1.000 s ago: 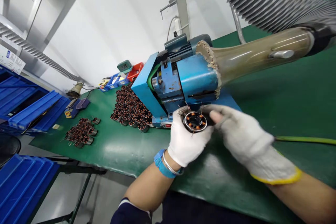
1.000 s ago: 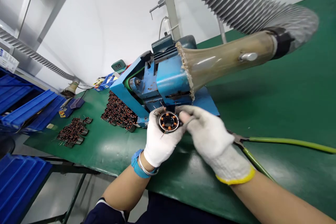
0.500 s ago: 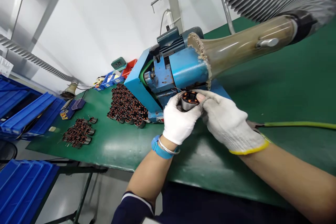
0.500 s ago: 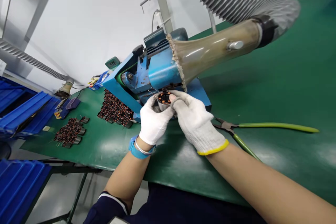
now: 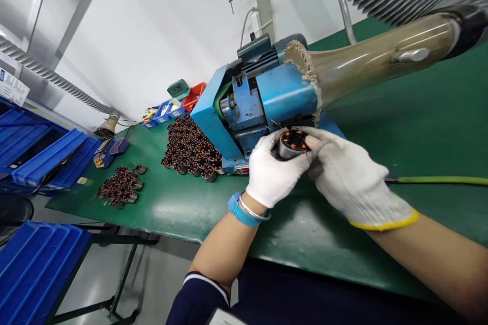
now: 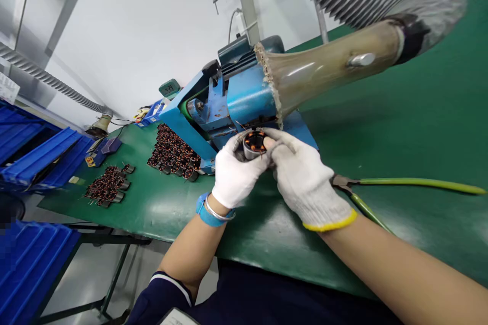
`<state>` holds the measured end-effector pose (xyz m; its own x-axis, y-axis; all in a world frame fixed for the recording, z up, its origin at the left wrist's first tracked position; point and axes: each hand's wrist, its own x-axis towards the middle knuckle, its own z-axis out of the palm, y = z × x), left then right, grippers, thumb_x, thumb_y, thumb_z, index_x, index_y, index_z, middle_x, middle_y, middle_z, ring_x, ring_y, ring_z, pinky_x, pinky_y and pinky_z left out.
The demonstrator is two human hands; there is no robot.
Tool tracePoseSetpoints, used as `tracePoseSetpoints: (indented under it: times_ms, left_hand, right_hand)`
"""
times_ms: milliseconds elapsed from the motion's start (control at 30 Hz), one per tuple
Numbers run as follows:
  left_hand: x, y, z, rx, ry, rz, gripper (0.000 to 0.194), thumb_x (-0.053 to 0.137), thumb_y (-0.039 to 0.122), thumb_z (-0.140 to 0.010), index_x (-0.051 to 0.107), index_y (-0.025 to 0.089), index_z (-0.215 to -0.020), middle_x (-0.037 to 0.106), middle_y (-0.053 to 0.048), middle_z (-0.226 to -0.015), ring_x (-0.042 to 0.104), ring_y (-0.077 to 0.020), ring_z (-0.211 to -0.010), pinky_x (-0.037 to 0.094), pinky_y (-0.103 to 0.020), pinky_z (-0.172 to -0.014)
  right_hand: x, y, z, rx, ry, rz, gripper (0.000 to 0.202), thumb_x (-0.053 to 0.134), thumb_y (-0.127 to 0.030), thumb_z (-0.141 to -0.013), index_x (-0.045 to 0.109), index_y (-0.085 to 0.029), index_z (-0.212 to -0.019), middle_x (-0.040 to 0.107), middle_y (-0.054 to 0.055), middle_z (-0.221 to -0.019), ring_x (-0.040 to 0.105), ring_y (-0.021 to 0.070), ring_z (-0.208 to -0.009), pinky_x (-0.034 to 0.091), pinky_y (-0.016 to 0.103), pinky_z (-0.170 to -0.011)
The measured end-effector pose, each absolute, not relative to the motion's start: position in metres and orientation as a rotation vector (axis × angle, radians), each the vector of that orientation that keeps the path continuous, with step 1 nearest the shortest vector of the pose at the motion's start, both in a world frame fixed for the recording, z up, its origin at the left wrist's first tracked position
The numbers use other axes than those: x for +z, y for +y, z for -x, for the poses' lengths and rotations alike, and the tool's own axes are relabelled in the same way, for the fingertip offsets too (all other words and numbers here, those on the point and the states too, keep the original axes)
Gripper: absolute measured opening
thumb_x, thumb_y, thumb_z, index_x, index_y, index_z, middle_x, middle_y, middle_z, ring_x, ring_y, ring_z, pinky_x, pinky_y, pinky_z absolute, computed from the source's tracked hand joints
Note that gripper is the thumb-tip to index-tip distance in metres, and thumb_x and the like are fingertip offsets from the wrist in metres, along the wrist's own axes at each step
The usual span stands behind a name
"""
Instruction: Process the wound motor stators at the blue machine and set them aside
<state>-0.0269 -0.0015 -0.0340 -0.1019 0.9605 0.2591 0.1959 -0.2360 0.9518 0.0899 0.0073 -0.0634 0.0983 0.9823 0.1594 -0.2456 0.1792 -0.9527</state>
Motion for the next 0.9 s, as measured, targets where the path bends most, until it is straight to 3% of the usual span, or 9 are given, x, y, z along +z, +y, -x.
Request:
tracePoseSetpoints:
  times_ms: [167, 300, 400, 533, 700, 900]
  left_hand:
    - [-0.038, -0.022, 0.038, 1.436, 1.194, -1.358, 0.05, 0.088, 0.025, -0.064, 0.072, 0.022, -0.111, 0.078, -0.007, -0.114, 0.073, -0.0272, -0.108, 0.058, -0.043, -0.105]
    - [-0.031, -0.026, 0.046, 1.435, 1.068, -0.925, 0.044, 0.085, 0.035, -0.059, 0.072, 0.021, -0.099, 0.076, -0.004, -0.094, 0.071, -0.0237, -0.09, 0.059, -0.037, -0.085]
    - [-0.023, -0.027, 0.05, 1.379, 0.927, -0.628, 0.04, 0.076, 0.039, -0.062, 0.072, 0.02, -0.097, 0.075, -0.007, -0.097, 0.065, -0.0212, -0.078, 0.055, -0.035, -0.071]
    - [-0.015, -0.034, 0.053, 1.348, 0.824, -0.392, 0.036, 0.064, 0.043, -0.069, 0.071, 0.018, -0.095, 0.074, -0.01, -0.1, 0.052, -0.0148, -0.062, 0.049, -0.032, -0.063]
    - [-0.017, -0.048, 0.062, 1.279, 0.759, -0.286, 0.045, 0.059, 0.044, -0.069, 0.07, 0.012, -0.098, 0.068, -0.011, -0.087, 0.044, -0.0125, -0.058, 0.039, -0.028, -0.058]
    - [-0.029, -0.075, 0.084, 1.143, 0.709, -0.346, 0.051, 0.062, 0.044, -0.059, 0.07, 0.012, -0.098, 0.068, -0.01, -0.078, 0.037, -0.0113, -0.05, 0.028, -0.028, -0.05]
  right_hand:
    - [-0.069, -0.013, -0.086, 0.933, -1.21, 0.897, 0.033, 0.073, -0.053, -0.09, 0.075, -0.027, -0.111, 0.074, 0.011, -0.115, 0.073, 0.0319, -0.107, 0.064, 0.046, -0.096]
    - [-0.068, -0.021, -0.086, 0.799, -1.382, 0.827, 0.031, 0.068, -0.052, -0.097, 0.073, -0.029, -0.118, 0.071, 0.01, -0.118, 0.072, 0.0294, -0.11, 0.065, 0.043, -0.091]
    - [-0.065, -0.024, -0.087, 0.728, -1.448, 0.756, 0.031, 0.066, -0.049, -0.1, 0.072, -0.027, -0.12, 0.07, 0.01, -0.119, 0.071, 0.0281, -0.112, 0.064, 0.042, -0.094]
    - [-0.064, -0.028, -0.087, 0.702, -1.53, 0.693, 0.03, 0.064, -0.049, -0.102, 0.071, -0.026, -0.121, 0.071, 0.01, -0.119, 0.073, 0.0265, -0.11, 0.064, 0.038, -0.092]
    - [-0.063, -0.028, -0.089, 0.642, -1.58, 0.629, 0.021, 0.059, -0.038, -0.106, 0.07, -0.025, -0.118, 0.072, 0.008, -0.112, 0.073, 0.0227, -0.105, 0.063, 0.035, -0.09]
    - [-0.044, -0.011, -0.112, 0.489, -1.673, 0.789, 0.013, 0.066, -0.026, -0.1, 0.072, -0.024, -0.11, 0.074, 0.007, -0.107, 0.072, 0.0188, -0.094, 0.061, 0.031, -0.083]
